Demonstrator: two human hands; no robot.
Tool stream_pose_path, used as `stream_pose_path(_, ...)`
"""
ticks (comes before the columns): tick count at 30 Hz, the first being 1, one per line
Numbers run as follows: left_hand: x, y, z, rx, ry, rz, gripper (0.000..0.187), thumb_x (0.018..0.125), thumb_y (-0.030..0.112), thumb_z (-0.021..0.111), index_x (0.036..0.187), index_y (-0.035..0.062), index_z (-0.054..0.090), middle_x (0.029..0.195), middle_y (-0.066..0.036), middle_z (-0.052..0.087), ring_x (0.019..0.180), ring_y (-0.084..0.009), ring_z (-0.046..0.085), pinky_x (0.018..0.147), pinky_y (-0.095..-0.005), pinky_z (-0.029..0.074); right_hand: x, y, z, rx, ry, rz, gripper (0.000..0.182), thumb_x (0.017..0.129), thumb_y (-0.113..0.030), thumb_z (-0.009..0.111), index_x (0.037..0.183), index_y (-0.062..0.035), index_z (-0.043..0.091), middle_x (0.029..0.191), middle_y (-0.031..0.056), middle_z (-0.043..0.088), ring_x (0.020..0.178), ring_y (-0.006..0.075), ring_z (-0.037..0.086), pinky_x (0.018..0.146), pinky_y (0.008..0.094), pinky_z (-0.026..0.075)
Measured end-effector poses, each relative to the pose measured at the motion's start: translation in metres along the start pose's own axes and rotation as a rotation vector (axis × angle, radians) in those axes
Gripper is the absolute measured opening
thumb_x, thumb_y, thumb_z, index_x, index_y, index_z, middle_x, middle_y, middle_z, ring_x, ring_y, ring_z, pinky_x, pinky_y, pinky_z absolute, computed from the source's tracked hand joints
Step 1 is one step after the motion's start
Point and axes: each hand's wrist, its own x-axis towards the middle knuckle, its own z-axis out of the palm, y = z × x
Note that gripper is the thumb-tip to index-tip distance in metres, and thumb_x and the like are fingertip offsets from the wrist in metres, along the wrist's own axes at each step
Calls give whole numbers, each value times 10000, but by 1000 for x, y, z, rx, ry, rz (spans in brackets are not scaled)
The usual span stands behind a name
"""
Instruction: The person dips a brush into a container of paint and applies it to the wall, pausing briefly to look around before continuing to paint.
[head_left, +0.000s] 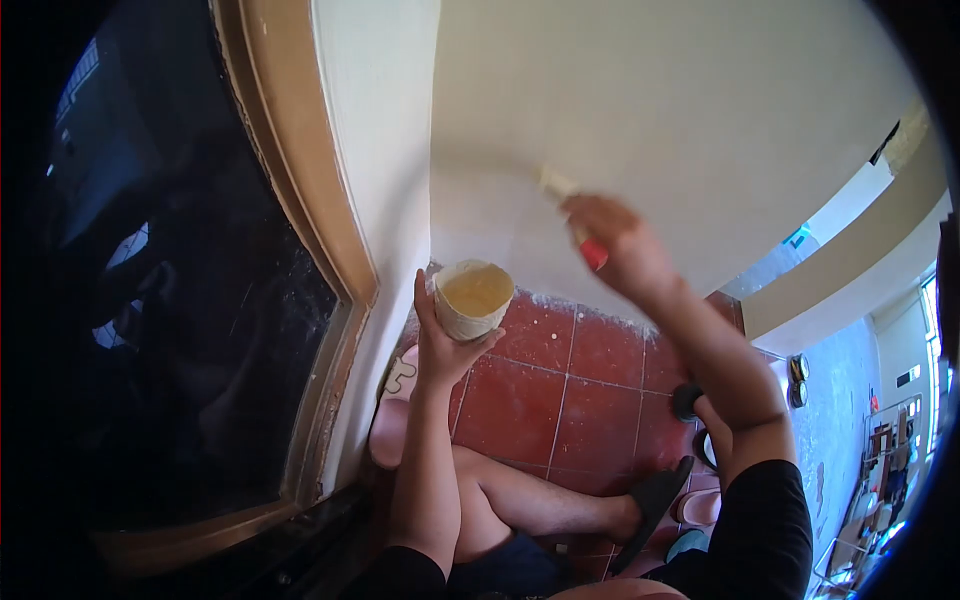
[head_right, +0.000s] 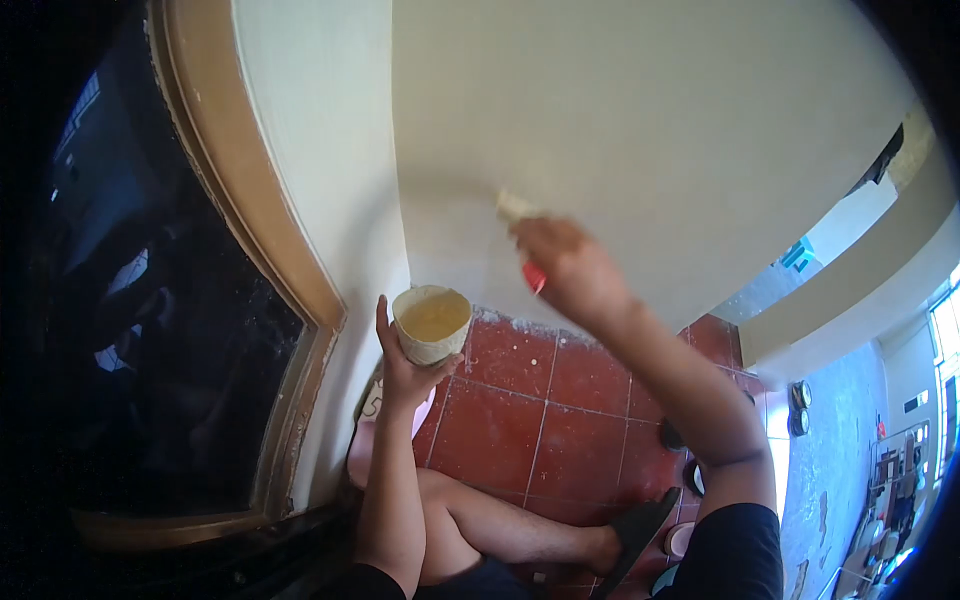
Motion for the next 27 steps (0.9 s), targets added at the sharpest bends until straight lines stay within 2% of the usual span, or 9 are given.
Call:
stream_pose_path(3, 3, 7, 3, -80, -15, -24, 1299, 679, 212, 905, 1534, 112, -67, 1332, -215, 491, 1242, -327, 539, 1030, -481, 465, 45, -17, -54, -197, 278, -78, 207, 812, 46, 669, 1011, -12, 666, 1049, 146, 658, 980, 334, 655, 856, 405, 544)
stream_pose_path(6, 6, 9, 7, -22, -7, 18, 1293, 667, 235, 911, 1525, 65, -40, 1329, -244, 470, 1214, -348, 558, 1009, -481, 479, 55, -2, -44, -384, 284, -178, 327, 752, -7, 660, 1077, -31, 625, 1090, 131, 588, 1009, 314, 617, 867, 406, 528)
stream_pose_path(10, 5, 10, 3, -2, 11, -33, 1309, 647, 193, 918, 1526, 68, -45, 1309, -234, 483, 1214, -348, 556, 1008, -480, 478, 15, 14, 35, -557, 107, -218, 321, 711, -56, 668, 1027, -23, 630, 1104, 134, 568, 1115, 294, 573, 933, 429, 508)
stream_pose_path(13, 1, 13, 3, -163, 44, -86, 1312, 648, 201, 920, 1527, 72, -46, 1321, -230, 471, 1219, -346, 547, 1017, -483, 467, -31, 13, 98, -464, 27, -163, 313, 715, -82, 667, 1022, -33, 624, 1108, 136, 569, 1125, 297, 564, 932, 439, 509)
stream_pose_path(15, 0, 8, 0, -110, 27, -62, 1310, 652, 209, 918, 1528, 73, -45, 1328, -229, 464, 1220, -342, 544, 1017, -482, 467, -62, 9, 133, -298, -189, -165, 316, 718, -96, 669, 1026, -36, 630, 1107, 133, 574, 1089, 298, 583, 940, 434, 506)
stream_pose_path(18, -1, 2, -2, -54, 25, -24, 1311, 659, 244, 917, 1530, 85, -49, 1326, -224, 453, 1217, -332, 542, 1001, -479, 479, -74, 12, 143, -110, -193, -159, 258, 748, -91, 643, 1001, -41, 630, 1069, 120, 588, 1066, 296, 601, 898, 419, 524)
stream_pose_path(22, 3, 4, 0, -111, 42, 7, 1322, 659, 296, 918, 1532, 110, -57, 1295, -223, 466, 1220, -338, 543, 1004, -489, 484, -13, 7, 68, -200, 64, -132, 267, 753, 19, 663, 1011, -50, 659, 1019, 107, 637, 953, 291, 643, 779, 386, 557)
stream_pose_path(26, 4, 4, -1, 3, 16, 15, 1325, 663, 312, 916, 1528, 105, -66, 1304, -234, 460, 1207, -338, 554, 1005, -486, 491, 52, 15, -20, -343, 228, 37, 228, 795, -75, 675, 1023, -82, 679, 1001, 117, 631, 865, 299, 637, 707, 394, 547)
stream_pose_path(27, 5, 5, -1, 14, 13, 28, 1325, 661, 313, 917, 1527, 104, -65, 1306, -237, 461, 1205, -338, 557, 1003, -487, 493, 67, 19, -32, -266, 289, -52, 170, 837, -44, 650, 1006, -45, 664, 1054, 130, 608, 918, 316, 620, 709, 382, 545)
